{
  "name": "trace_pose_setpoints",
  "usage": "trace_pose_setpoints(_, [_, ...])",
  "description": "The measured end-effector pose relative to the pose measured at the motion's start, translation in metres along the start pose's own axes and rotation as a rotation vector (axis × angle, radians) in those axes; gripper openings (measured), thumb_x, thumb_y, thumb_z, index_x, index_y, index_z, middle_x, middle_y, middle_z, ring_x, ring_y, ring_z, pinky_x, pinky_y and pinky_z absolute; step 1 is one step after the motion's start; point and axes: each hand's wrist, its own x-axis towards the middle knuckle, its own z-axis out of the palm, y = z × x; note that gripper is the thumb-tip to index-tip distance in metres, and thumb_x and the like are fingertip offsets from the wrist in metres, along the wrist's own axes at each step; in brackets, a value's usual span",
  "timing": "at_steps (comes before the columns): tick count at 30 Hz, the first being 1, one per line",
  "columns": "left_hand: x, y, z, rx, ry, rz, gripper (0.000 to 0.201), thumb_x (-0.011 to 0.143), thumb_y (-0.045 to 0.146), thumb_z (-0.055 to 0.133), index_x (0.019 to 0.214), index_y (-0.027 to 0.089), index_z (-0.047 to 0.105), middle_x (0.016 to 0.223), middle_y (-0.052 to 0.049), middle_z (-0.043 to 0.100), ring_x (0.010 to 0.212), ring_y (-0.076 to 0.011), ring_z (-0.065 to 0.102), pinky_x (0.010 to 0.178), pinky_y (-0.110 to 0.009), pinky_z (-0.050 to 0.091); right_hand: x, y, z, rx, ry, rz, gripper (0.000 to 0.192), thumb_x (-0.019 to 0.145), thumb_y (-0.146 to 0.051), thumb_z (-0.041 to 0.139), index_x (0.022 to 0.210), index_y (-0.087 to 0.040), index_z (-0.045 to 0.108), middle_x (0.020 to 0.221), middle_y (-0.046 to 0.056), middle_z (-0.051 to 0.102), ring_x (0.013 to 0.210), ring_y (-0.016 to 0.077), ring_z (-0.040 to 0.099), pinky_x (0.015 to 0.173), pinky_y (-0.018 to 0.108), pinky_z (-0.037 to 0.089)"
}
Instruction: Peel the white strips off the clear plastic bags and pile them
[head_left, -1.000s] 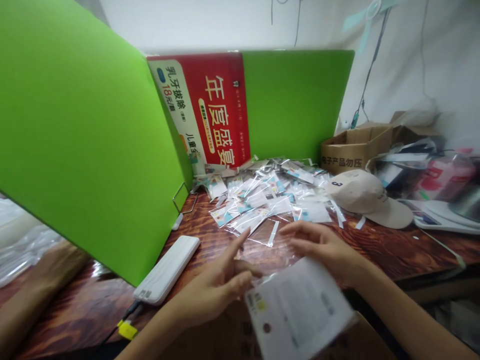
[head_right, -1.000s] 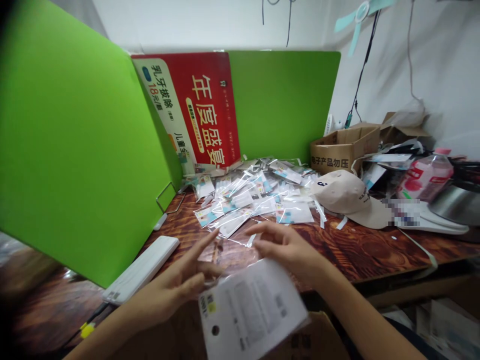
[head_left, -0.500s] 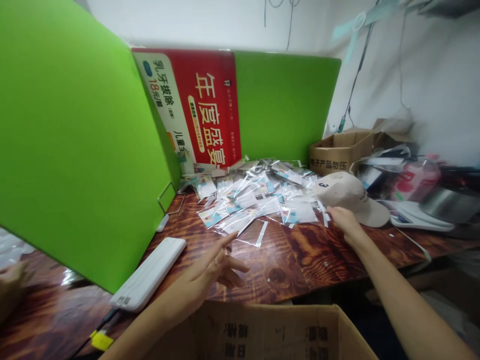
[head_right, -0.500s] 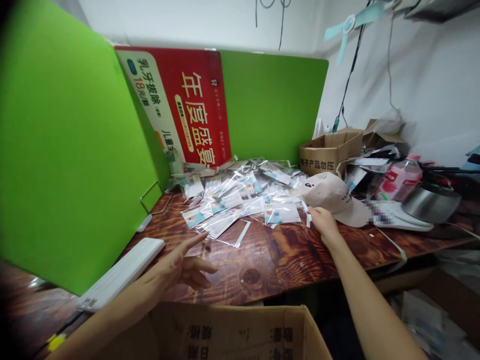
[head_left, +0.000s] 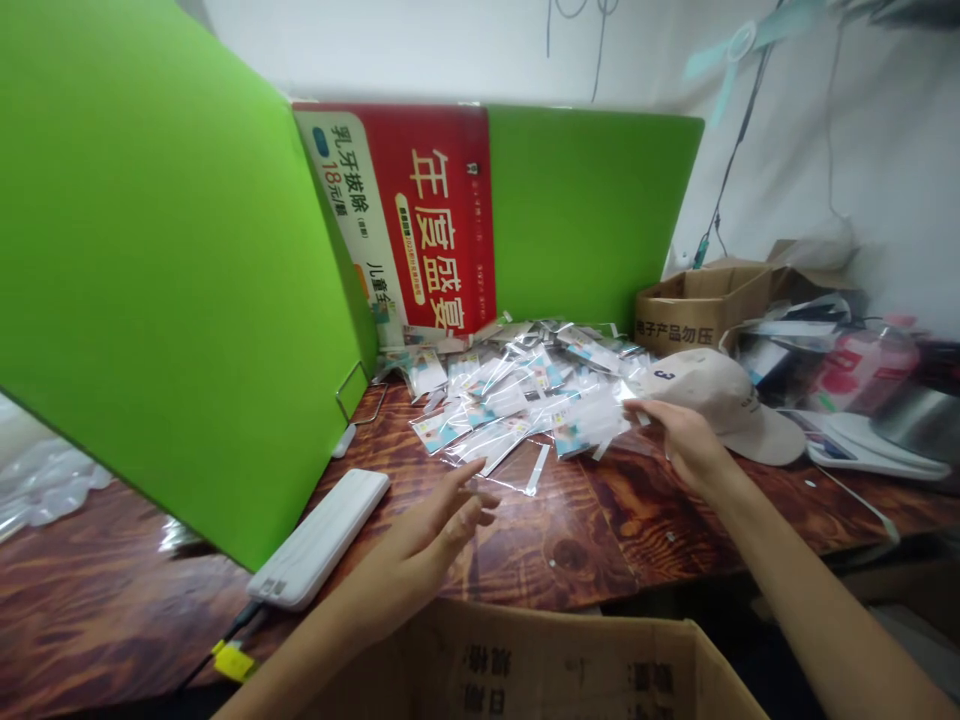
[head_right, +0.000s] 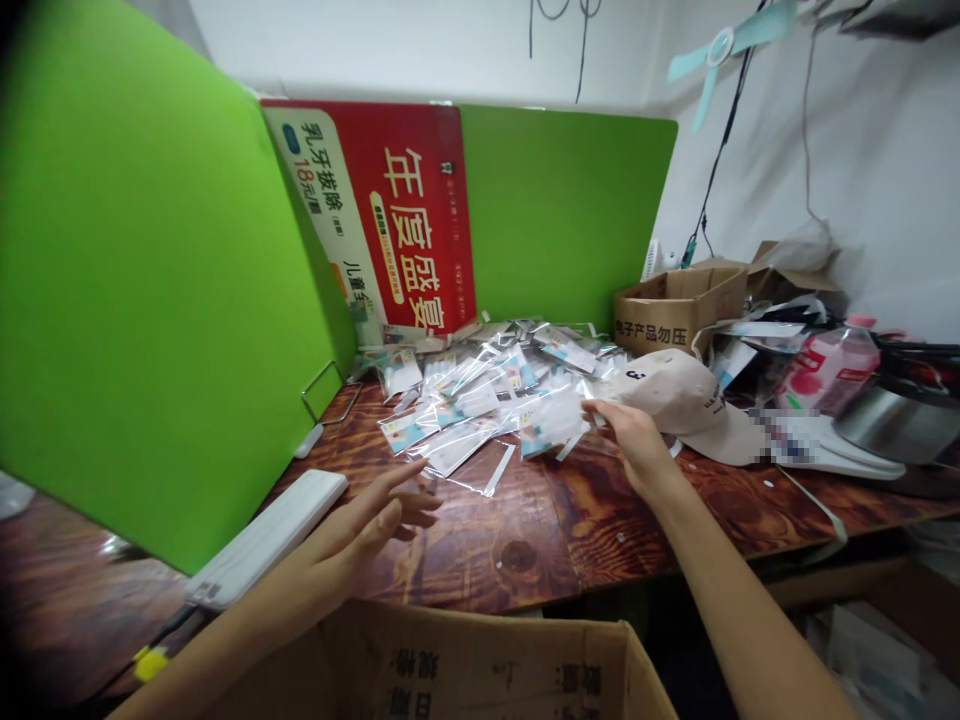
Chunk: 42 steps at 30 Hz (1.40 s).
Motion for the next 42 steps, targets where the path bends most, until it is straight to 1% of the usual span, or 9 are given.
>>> trace_pose_setpoints(4, [-0.001,0.001,-0.002,0.143,0.060,0.065,0.071,0.092,0.060,0.048,0.147,0.018,0.032,0.150,-0.018,0.042,0.133,-0.0319,0.044,0.110,-0.048,0.035,-0.038,-0.029,0.035,0.087,-0.226,-0.037,0.040,0.071,-0.047,0.077,0.098,-0.018,0.075,0.114,0.012,0.070,0.111,0.0303,0.062,0.086,0.037,0.053])
trace_pose_setpoints(8, [-0.004,0.004,-0.004,0.389,0.117,0.155,0.084,0.084,0.051,0.066,0.150,0.017,0.028,0.158,-0.016,0.028,0.145,-0.0329,0.026,0.119,-0.050,0.020,-0.078,-0.047,0.064,0.230,-0.551,-0.001,0.041,0.076,-0.048,0.075,0.109,-0.022,0.073,0.125,0.011,0.065,0.122,0.0312,0.056,0.100,0.044,0.047])
trace_pose_setpoints(11, [-0.004,0.002,-0.004,0.553,0.163,0.240,0.089,0.082,0.039,0.070,0.152,0.013,0.022,0.157,-0.020,0.028,0.144,-0.0347,0.028,0.117,-0.053,0.024,-0.103,-0.052,0.078,0.367,-0.786,0.051,0.039,0.084,-0.044,0.068,0.117,-0.025,0.070,0.132,0.009,0.061,0.129,0.0288,0.050,0.103,0.042,0.045])
trace_pose_setpoints(14, [-0.004,-0.004,-0.007,0.660,0.175,0.327,0.078,0.083,0.018,0.058,0.151,0.012,0.021,0.152,-0.021,0.037,0.139,-0.0316,0.037,0.113,-0.050,0.034,-0.119,-0.053,0.084,0.419,-0.916,0.057,0.039,0.088,-0.041,0.064,0.124,-0.028,0.066,0.137,0.006,0.057,0.134,0.0262,0.045,0.105,0.039,0.044])
trace_pose_setpoints(18, [-0.004,-0.009,-0.013,0.744,0.279,0.452,0.076,0.075,0.004,0.048,0.147,0.014,0.030,0.149,-0.020,0.040,0.139,-0.0306,0.036,0.112,-0.051,0.035,-0.128,-0.050,0.081,0.268,-0.874,-0.074,0.035,0.091,-0.039,0.061,0.126,-0.034,0.063,0.136,0.004,0.058,0.125,0.0260,0.054,0.102,0.041,0.047])
trace_pose_setpoints(23, [-0.004,-0.006,-0.017,0.848,0.371,0.555,0.079,0.065,-0.002,0.042,0.143,0.013,0.036,0.140,-0.019,0.049,0.132,-0.0301,0.044,0.106,-0.052,0.042,-0.125,-0.040,0.077,-0.062,-0.636,-0.438,0.014,0.095,-0.027,0.052,0.100,-0.030,0.065,0.122,0.004,0.064,0.110,0.0224,0.062,0.091,0.035,0.054])
trace_pose_setpoints(27, [-0.003,-0.007,-0.016,0.869,0.337,0.604,0.074,0.066,-0.003,0.039,0.139,0.010,0.040,0.137,-0.020,0.055,0.131,-0.0276,0.048,0.106,-0.049,0.044,-0.125,-0.033,0.080,-0.556,-0.622,-0.957,0.037,0.090,-0.011,0.048,0.123,-0.025,0.058,0.135,0.009,0.056,0.126,0.0245,0.050,0.103,0.039,0.044])
trace_pose_setpoints(30, [-0.003,-0.008,-0.016,0.896,0.313,0.615,0.072,0.066,-0.003,0.038,0.136,0.010,0.046,0.140,-0.020,0.054,0.134,-0.0271,0.046,0.108,-0.049,0.043,-0.125,-0.035,0.082,-0.737,-0.692,-1.178,0.052,0.087,-0.005,0.045,0.137,-0.019,0.048,0.144,0.009,0.049,0.137,0.0227,0.039,0.111,0.040,0.035])
trace_pose_setpoints(42, [-0.004,-0.003,-0.016,1.010,0.307,0.641,0.068,0.064,-0.004,0.039,0.130,0.005,0.053,0.136,-0.022,0.057,0.131,-0.0290,0.050,0.105,-0.050,0.047,-0.124,-0.036,0.081,-0.902,-0.852,-1.169,0.072,0.077,-0.002,0.044,0.147,-0.017,0.038,0.150,0.006,0.042,0.144,0.0225,0.026,0.114,0.044,0.035])
